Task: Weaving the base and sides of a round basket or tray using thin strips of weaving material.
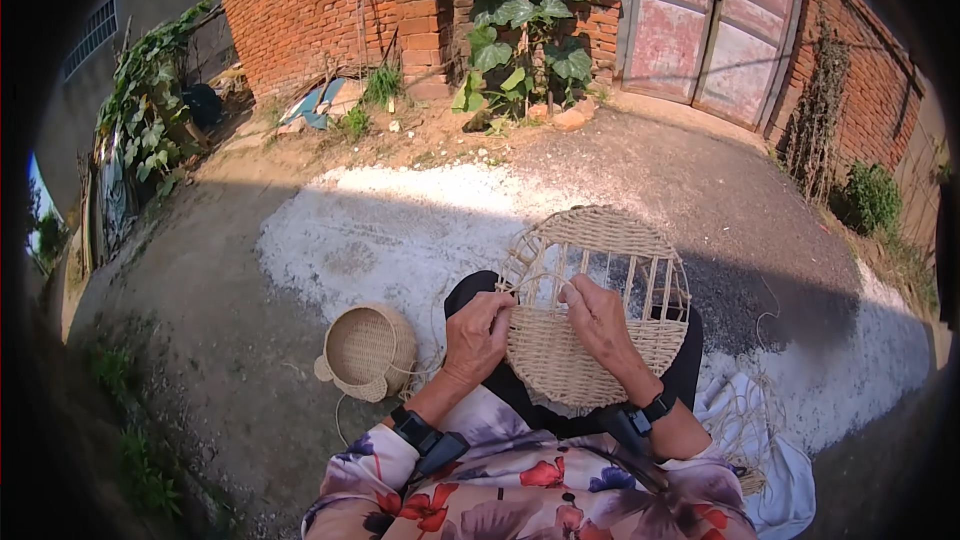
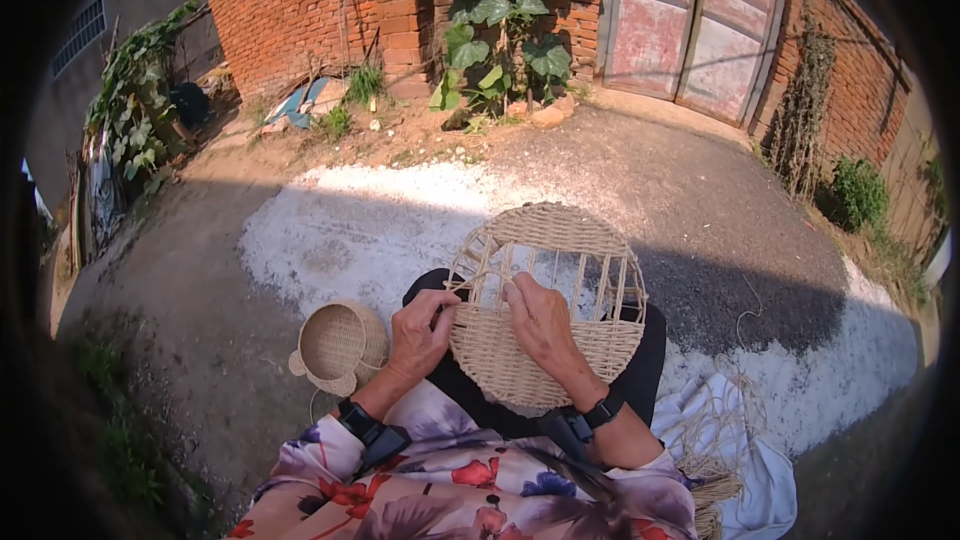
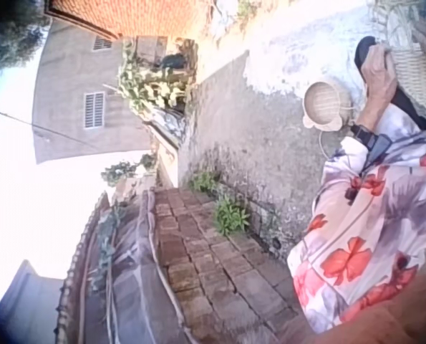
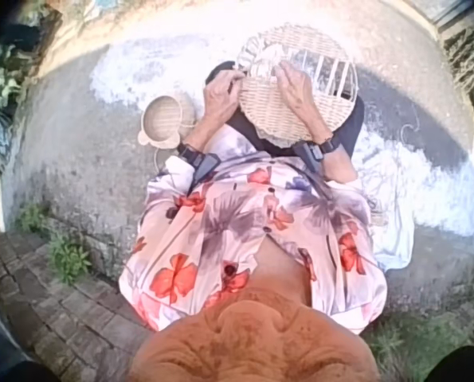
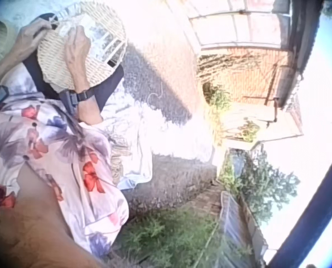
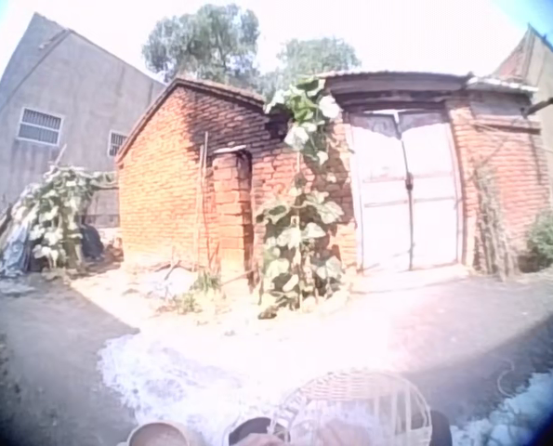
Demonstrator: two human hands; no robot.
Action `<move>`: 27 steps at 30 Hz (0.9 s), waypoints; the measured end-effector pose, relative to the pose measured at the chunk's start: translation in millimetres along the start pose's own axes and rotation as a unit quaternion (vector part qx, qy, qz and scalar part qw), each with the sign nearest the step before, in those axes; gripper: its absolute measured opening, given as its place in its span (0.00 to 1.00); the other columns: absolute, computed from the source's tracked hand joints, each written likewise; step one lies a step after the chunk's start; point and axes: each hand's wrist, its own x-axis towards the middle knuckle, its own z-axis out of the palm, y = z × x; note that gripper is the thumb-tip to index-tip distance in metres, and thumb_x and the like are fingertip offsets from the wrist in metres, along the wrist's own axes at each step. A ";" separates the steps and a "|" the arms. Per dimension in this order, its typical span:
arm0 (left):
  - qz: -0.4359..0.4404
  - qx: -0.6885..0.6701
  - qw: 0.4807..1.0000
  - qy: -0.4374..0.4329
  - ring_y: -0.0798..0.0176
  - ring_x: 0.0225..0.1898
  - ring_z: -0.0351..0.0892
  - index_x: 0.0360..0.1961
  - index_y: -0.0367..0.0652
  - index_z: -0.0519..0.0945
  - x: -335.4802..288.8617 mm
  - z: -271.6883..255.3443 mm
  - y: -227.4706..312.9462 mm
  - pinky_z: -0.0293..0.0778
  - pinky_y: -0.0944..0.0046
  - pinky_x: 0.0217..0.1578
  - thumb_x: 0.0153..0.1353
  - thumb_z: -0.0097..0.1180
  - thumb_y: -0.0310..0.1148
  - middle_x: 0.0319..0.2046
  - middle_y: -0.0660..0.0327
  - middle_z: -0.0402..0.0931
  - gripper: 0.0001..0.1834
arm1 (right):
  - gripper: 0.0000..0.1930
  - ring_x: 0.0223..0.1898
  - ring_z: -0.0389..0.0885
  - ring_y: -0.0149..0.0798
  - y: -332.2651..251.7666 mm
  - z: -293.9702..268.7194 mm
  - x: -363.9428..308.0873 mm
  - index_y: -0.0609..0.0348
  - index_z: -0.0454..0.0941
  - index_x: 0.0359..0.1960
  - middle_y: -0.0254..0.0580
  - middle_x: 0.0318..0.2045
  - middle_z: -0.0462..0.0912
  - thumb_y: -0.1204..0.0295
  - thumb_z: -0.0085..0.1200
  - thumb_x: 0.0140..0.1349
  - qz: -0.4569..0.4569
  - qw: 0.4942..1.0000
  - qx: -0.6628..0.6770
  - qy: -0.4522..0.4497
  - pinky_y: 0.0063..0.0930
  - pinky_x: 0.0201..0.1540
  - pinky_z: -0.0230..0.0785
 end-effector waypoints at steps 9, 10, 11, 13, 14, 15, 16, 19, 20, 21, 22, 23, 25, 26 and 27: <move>0.106 0.079 0.991 -0.030 0.55 0.34 0.79 0.33 0.43 0.82 12.6 2.0 7.6 0.76 0.58 0.32 0.51 0.64 0.22 0.30 0.59 0.78 0.07 | 0.12 0.24 0.79 0.61 4.1 3.7 -12.6 0.64 0.73 0.35 0.59 0.20 0.77 0.68 0.44 0.73 -0.022 0.999 -0.031 -0.006 0.48 0.28 0.67; 0.108 0.076 0.991 -0.035 0.54 0.33 0.79 0.33 0.42 0.82 12.7 2.9 7.2 0.75 0.58 0.32 0.52 0.64 0.22 0.29 0.59 0.77 0.07 | 0.12 0.23 0.79 0.59 6.4 4.3 -13.8 0.64 0.73 0.35 0.57 0.20 0.77 0.68 0.44 0.74 -0.026 0.999 -0.029 -0.005 0.46 0.27 0.67; 0.110 0.073 0.990 -0.039 0.54 0.33 0.79 0.33 0.41 0.82 13.3 3.3 6.7 0.75 0.58 0.32 0.52 0.64 0.22 0.29 0.58 0.76 0.07 | 0.13 0.22 0.79 0.53 8.1 4.5 -13.9 0.64 0.74 0.35 0.53 0.20 0.78 0.67 0.45 0.74 0.013 1.000 0.014 -0.005 0.43 0.27 0.67; 0.109 0.073 0.990 -0.054 0.53 0.32 0.79 0.33 0.40 0.81 15.8 5.0 7.1 0.75 0.57 0.32 0.53 0.64 0.22 0.27 0.58 0.75 0.06 | 0.13 0.20 0.78 0.40 12.0 1.9 -14.1 0.64 0.75 0.36 0.45 0.20 0.79 0.66 0.46 0.74 0.092 0.991 0.096 -0.001 0.36 0.25 0.67; 0.105 0.077 0.989 -0.064 0.53 0.31 0.78 0.33 0.40 0.81 16.8 5.2 7.3 0.75 0.57 0.32 0.53 0.64 0.22 0.27 0.58 0.74 0.06 | 0.12 0.21 0.76 0.35 14.7 -0.6 -13.6 0.64 0.76 0.36 0.41 0.21 0.79 0.66 0.48 0.73 0.115 0.984 0.134 0.011 0.33 0.25 0.67; 0.102 0.081 0.989 -0.071 0.53 0.31 0.78 0.32 0.41 0.81 18.0 4.8 7.7 0.75 0.57 0.31 0.53 0.64 0.22 0.27 0.58 0.73 0.06 | 0.12 0.21 0.74 0.30 17.5 -5.1 -11.1 0.63 0.76 0.36 0.38 0.22 0.79 0.67 0.50 0.73 0.135 0.976 0.170 0.021 0.29 0.25 0.66; 0.102 0.083 0.989 -0.072 0.53 0.30 0.78 0.32 0.41 0.81 18.7 4.3 8.0 0.74 0.56 0.31 0.53 0.64 0.22 0.27 0.58 0.73 0.06 | 0.11 0.22 0.73 0.25 20.5 -9.9 -7.8 0.63 0.77 0.37 0.34 0.23 0.80 0.67 0.51 0.72 0.155 0.966 0.206 0.032 0.26 0.25 0.66; 0.099 0.087 0.988 -0.078 0.52 0.30 0.78 0.32 0.41 0.81 20.4 4.9 9.2 0.74 0.55 0.31 0.53 0.65 0.23 0.26 0.58 0.72 0.05 | 0.07 0.23 0.72 0.23 29.2 -27.8 8.8 0.63 0.78 0.37 0.32 0.26 0.81 0.71 0.56 0.69 0.053 0.995 0.063 0.062 0.23 0.26 0.66; 0.097 0.088 0.988 -0.079 0.52 0.30 0.79 0.32 0.41 0.81 20.7 5.3 9.5 0.74 0.55 0.30 0.53 0.65 0.23 0.26 0.58 0.73 0.05 | 0.04 0.24 0.74 0.24 30.0 -30.5 16.9 0.62 0.78 0.36 0.34 0.27 0.82 0.75 0.57 0.67 0.074 0.989 0.124 0.038 0.22 0.27 0.67; 0.093 0.090 0.988 -0.081 0.52 0.30 0.79 0.32 0.41 0.81 20.5 5.5 8.8 0.75 0.55 0.30 0.53 0.65 0.23 0.26 0.58 0.73 0.05 | 0.04 0.25 0.75 0.23 26.8 -26.5 24.4 0.62 0.78 0.36 0.34 0.26 0.82 0.74 0.57 0.67 0.077 0.983 0.161 0.039 0.22 0.27 0.68; 0.090 0.094 0.988 -0.083 0.52 0.30 0.79 0.32 0.41 0.81 20.7 6.8 8.9 0.75 0.55 0.30 0.54 0.64 0.23 0.26 0.58 0.73 0.05 | 0.05 0.26 0.75 0.23 20.6 -20.4 31.9 0.62 0.78 0.35 0.33 0.26 0.82 0.73 0.58 0.67 0.080 0.976 0.196 0.042 0.22 0.27 0.68; 0.086 0.098 0.988 -0.084 0.52 0.30 0.79 0.32 0.41 0.81 19.9 8.6 8.7 0.75 0.54 0.31 0.54 0.64 0.23 0.26 0.58 0.73 0.05 | 0.06 0.27 0.76 0.23 15.2 -14.5 38.0 0.62 0.78 0.34 0.33 0.25 0.82 0.73 0.58 0.67 0.082 0.969 0.231 0.044 0.21 0.28 0.68; 0.084 0.105 0.987 -0.091 0.51 0.31 0.79 0.32 0.41 0.82 21.0 12.9 10.1 0.75 0.54 0.31 0.54 0.64 0.23 0.26 0.57 0.73 0.04 | 0.05 0.28 0.81 0.28 17.2 -2.9 49.3 0.61 0.80 0.35 0.38 0.26 0.83 0.73 0.59 0.65 0.076 0.974 0.212 0.036 0.27 0.29 0.71; 0.086 0.110 0.986 -0.095 0.51 0.31 0.79 0.32 0.41 0.82 21.7 14.0 10.9 0.75 0.54 0.31 0.54 0.63 0.24 0.26 0.57 0.73 0.04 | 0.05 0.29 0.83 0.31 19.5 1.0 52.1 0.61 0.80 0.36 0.41 0.26 0.84 0.73 0.59 0.64 0.074 0.976 0.203 0.032 0.30 0.29 0.73; 0.084 0.118 0.985 -0.099 0.51 0.31 0.79 0.32 0.41 0.82 21.4 12.5 10.6 0.76 0.54 0.31 0.55 0.63 0.24 0.26 0.57 0.73 0.03 | 0.05 0.29 0.84 0.37 19.4 5.2 53.2 0.60 0.81 0.36 0.44 0.27 0.85 0.72 0.59 0.63 0.020 0.997 0.075 0.027 0.34 0.30 0.74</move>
